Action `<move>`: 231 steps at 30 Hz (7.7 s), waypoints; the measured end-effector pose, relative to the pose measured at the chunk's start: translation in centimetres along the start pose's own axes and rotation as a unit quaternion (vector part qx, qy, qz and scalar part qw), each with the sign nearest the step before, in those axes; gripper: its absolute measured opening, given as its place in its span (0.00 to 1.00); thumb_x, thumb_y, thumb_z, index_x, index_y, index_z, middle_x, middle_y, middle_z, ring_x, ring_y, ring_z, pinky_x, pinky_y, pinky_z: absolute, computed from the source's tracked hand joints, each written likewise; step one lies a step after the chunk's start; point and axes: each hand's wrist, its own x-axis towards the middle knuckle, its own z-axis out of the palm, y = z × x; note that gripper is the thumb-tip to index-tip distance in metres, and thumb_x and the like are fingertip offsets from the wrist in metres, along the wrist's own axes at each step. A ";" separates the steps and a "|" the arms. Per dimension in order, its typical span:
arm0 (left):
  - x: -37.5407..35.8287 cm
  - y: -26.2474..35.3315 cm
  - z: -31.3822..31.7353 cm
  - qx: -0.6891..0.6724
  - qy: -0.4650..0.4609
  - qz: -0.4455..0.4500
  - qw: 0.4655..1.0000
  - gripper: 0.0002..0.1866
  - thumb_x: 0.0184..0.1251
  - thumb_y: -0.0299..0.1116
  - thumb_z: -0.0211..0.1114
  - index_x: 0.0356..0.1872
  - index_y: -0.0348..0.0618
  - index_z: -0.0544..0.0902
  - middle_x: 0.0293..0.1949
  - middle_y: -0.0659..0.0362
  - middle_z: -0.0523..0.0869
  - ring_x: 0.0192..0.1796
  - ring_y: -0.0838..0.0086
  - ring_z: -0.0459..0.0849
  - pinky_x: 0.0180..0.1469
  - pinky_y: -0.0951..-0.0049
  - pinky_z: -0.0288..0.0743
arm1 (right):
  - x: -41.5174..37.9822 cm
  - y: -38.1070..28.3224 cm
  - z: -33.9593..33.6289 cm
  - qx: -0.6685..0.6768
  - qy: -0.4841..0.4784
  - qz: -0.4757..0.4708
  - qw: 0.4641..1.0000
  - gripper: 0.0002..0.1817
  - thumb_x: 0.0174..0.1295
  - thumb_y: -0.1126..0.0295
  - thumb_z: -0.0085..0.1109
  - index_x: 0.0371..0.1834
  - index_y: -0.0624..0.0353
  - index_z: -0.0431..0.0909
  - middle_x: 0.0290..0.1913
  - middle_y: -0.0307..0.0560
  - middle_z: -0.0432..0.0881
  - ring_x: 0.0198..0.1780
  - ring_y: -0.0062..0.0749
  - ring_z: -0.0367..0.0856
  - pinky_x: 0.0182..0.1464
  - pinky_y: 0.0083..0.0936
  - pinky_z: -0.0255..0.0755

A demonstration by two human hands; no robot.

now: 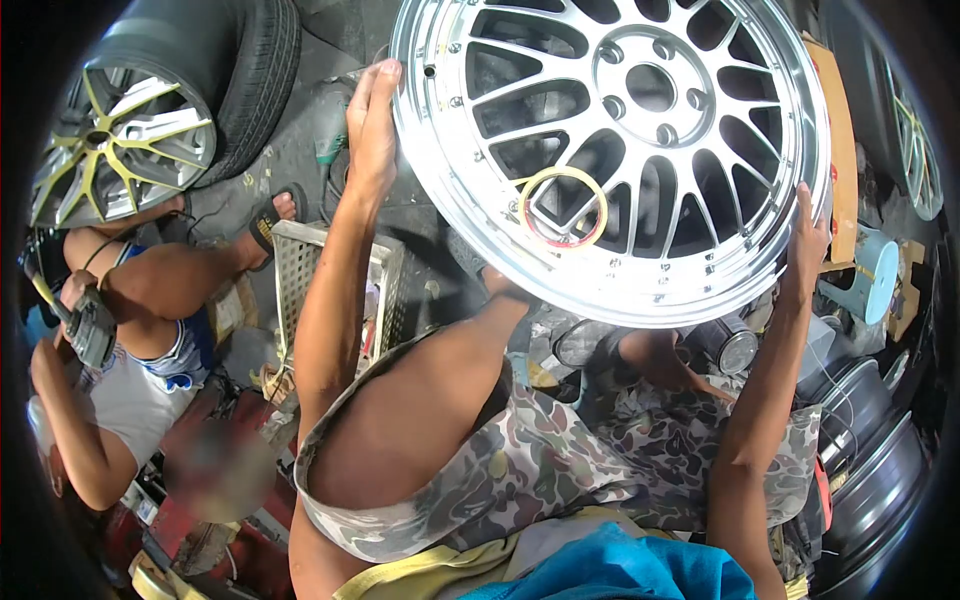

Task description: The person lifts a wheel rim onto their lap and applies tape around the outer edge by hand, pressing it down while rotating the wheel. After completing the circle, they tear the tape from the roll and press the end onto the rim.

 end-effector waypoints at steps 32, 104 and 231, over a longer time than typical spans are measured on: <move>-3.4 0.4 1.6 -0.005 0.036 -0.011 0.999 0.20 0.88 0.52 0.62 0.46 0.43 0.85 0.36 0.71 0.79 0.38 0.89 0.73 0.41 0.83 0.67 | 0.5 0.6 -0.2 -0.038 -0.006 0.003 0.999 0.44 0.73 0.41 0.70 0.69 0.79 0.80 0.60 0.63 0.89 0.60 0.44 0.87 0.66 0.37 0.76; -3.2 -0.1 0.1 0.007 0.024 -0.091 0.996 0.33 0.89 0.57 0.55 0.68 0.31 0.81 0.55 0.53 0.90 0.52 0.73 0.90 0.56 0.73 0.83 | -1.3 -0.5 0.8 0.087 -0.015 -0.009 0.996 0.29 0.77 0.52 0.69 0.64 0.71 0.85 0.49 0.50 0.92 0.50 0.29 0.85 0.57 0.32 0.78; -3.7 -0.7 -0.7 0.017 0.032 -0.095 0.995 0.28 0.92 0.52 0.51 0.63 0.33 0.82 0.51 0.56 0.90 0.51 0.76 0.88 0.54 0.73 0.81 | -1.5 -0.5 0.6 -0.097 0.101 -0.125 0.982 0.26 0.75 0.56 0.72 0.61 0.69 0.81 0.49 0.52 0.84 0.51 0.40 0.81 0.57 0.36 0.75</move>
